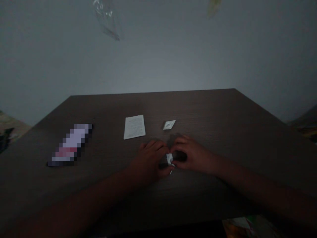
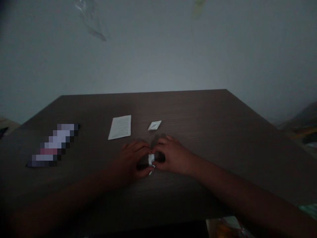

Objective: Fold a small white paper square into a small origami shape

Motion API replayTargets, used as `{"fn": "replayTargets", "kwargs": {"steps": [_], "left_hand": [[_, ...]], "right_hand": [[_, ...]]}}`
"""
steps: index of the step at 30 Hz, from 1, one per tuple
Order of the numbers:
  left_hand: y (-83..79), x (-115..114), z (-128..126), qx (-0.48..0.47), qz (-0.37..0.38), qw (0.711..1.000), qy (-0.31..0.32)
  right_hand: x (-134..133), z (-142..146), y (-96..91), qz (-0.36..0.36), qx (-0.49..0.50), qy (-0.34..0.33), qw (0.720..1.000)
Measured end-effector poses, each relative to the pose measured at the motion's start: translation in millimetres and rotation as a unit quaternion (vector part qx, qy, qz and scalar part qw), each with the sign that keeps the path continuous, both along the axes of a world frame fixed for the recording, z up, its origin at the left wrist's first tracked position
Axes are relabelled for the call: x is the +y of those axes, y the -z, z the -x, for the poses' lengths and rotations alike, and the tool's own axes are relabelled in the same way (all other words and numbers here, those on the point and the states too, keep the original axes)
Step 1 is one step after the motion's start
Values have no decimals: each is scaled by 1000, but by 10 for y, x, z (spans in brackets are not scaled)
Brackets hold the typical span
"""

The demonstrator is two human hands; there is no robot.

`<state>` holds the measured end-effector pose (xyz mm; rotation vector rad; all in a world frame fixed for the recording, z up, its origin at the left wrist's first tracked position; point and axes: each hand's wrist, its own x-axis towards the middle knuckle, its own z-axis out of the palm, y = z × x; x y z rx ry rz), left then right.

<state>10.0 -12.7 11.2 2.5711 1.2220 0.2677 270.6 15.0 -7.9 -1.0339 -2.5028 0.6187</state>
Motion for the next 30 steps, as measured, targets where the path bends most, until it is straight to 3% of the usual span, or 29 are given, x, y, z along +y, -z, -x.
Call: {"fn": "replayTargets", "kwargs": {"steps": [8,25,30], "left_hand": [[-16,1,-6,-5,8,1000,-21],[26,45,-30,-20,-7,1000,-5],[11,34,33,-19,-11,1000,21]], "right_hand": [[-14,-28,-51,11,20,-14,1000],[84,176,126,-19,15,90,996],[125,128,151,-45,28,70,996]]}}
